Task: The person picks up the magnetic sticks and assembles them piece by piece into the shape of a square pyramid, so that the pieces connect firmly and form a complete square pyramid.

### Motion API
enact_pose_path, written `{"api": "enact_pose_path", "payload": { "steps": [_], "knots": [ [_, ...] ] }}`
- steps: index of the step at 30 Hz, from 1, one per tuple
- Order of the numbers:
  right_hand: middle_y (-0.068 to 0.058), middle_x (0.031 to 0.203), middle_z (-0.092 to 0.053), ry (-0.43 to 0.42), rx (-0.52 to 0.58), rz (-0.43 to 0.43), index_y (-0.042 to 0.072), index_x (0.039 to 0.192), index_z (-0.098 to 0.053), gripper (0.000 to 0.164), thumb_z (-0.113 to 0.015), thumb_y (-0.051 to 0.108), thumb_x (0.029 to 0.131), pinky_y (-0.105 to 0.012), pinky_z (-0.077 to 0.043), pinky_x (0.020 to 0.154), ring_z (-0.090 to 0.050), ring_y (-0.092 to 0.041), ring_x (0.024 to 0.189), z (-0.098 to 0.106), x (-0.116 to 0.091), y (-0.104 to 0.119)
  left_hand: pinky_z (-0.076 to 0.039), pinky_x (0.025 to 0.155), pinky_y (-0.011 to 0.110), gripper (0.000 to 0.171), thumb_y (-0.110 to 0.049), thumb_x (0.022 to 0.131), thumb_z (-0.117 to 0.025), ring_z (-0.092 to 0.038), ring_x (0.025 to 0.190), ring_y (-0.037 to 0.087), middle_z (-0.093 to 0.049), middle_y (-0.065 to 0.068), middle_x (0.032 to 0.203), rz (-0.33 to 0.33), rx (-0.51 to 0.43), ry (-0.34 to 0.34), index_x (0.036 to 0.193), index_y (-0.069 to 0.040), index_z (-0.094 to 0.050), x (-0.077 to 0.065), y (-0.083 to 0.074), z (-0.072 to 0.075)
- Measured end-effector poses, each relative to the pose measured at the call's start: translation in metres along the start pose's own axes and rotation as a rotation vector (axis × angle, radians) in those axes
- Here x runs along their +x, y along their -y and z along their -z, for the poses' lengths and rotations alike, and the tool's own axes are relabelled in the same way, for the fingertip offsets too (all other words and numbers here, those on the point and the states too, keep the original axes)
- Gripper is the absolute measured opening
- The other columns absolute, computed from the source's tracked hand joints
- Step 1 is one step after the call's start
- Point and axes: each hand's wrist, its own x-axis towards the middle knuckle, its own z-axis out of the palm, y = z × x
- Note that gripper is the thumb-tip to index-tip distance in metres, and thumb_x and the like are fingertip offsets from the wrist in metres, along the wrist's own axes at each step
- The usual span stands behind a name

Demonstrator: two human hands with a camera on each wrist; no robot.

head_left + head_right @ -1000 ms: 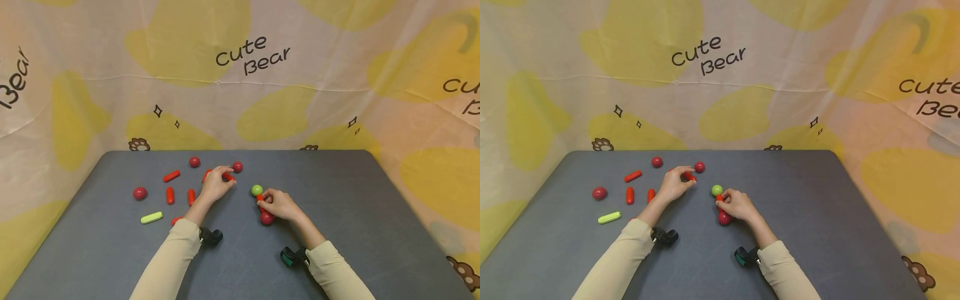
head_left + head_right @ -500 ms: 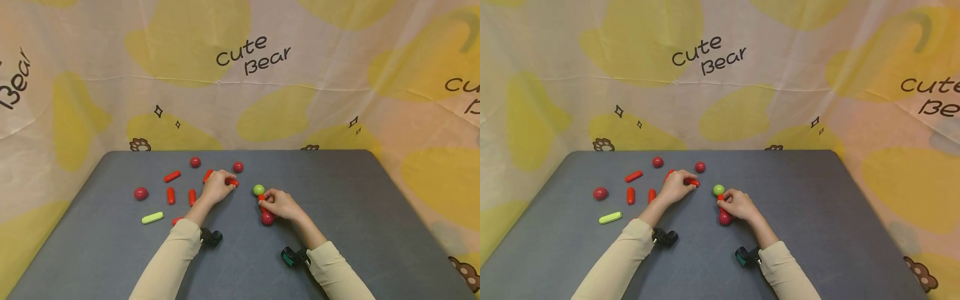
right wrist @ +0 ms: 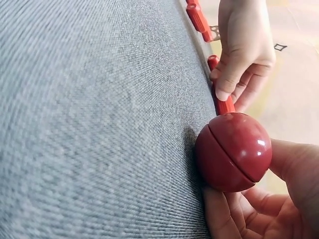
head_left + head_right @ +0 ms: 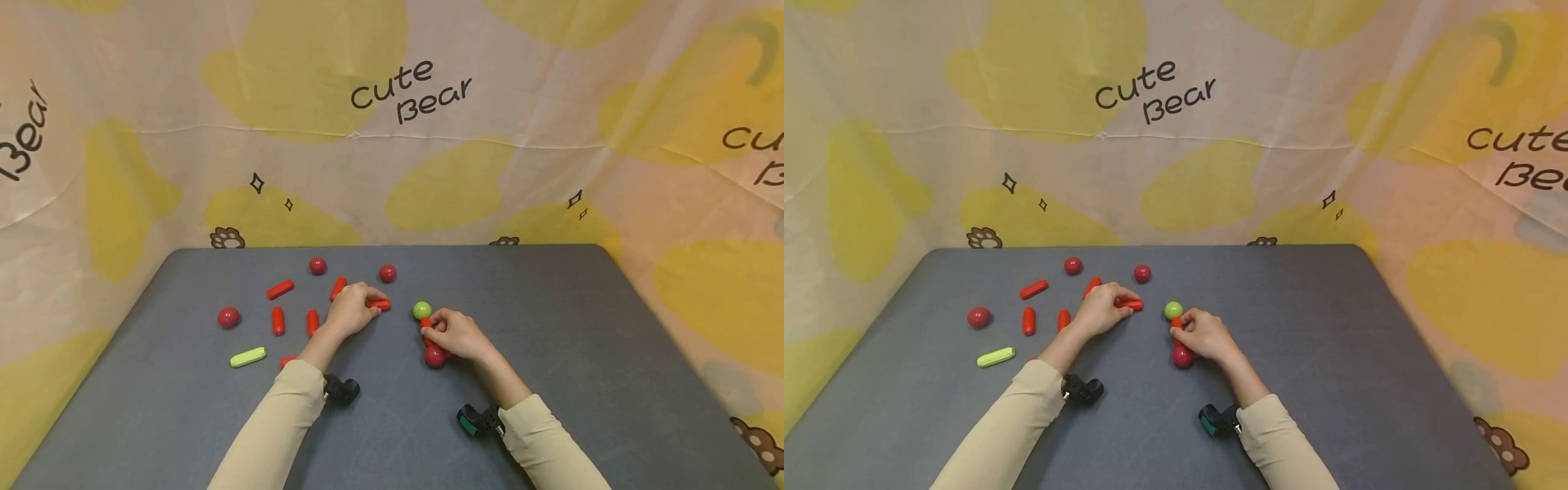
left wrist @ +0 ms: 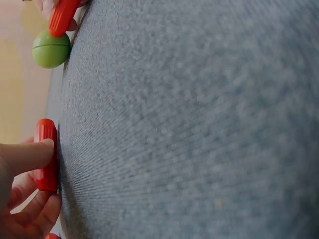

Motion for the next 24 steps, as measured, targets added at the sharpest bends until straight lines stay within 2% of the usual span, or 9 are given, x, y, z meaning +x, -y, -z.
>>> {"api": "enact_pose_path", "payload": {
  "steps": [8, 14, 24],
  "knots": [
    [0.001, 0.069, -0.06, -0.02, -0.008, 0.0, 0.005, 0.093, -0.061, 0.024, -0.068, 0.026, 0.081, -0.023, -0.039, 0.05, -0.051, -0.009, 0.053, -0.001, 0.0, 0.001, -0.048, 0.077, 0.034, 0.021, -0.011, 0.077, -0.072, -0.059, 0.086, 0.019, -0.064, 0.001, 0.088, -0.008, -0.051, 0.022, 0.099, -0.013, -0.073, -0.003, -0.005, 0.0],
    [0.001, 0.069, -0.059, -0.027, -0.015, -0.019, 0.006, 0.092, -0.061, 0.024, -0.068, 0.026, 0.081, -0.023, -0.039, 0.05, -0.051, -0.009, 0.053, -0.001, 0.0, 0.002, -0.048, 0.075, 0.033, 0.019, -0.012, 0.076, -0.074, -0.059, 0.085, 0.018, -0.065, 0.0, 0.089, -0.042, -0.072, 0.027, 0.095, -0.013, -0.073, -0.004, -0.013, -0.001],
    [0.001, 0.069, -0.059, -0.039, -0.02, -0.026, 0.006, 0.092, -0.061, 0.025, -0.069, 0.027, 0.081, -0.024, -0.04, 0.05, -0.051, -0.01, 0.053, -0.003, 0.001, 0.003, -0.047, 0.071, 0.032, 0.018, -0.012, 0.076, -0.074, -0.06, 0.079, 0.017, -0.065, -0.001, 0.086, -0.103, -0.052, 0.032, 0.094, -0.013, -0.073, -0.003, -0.02, -0.009]
  ]
}}
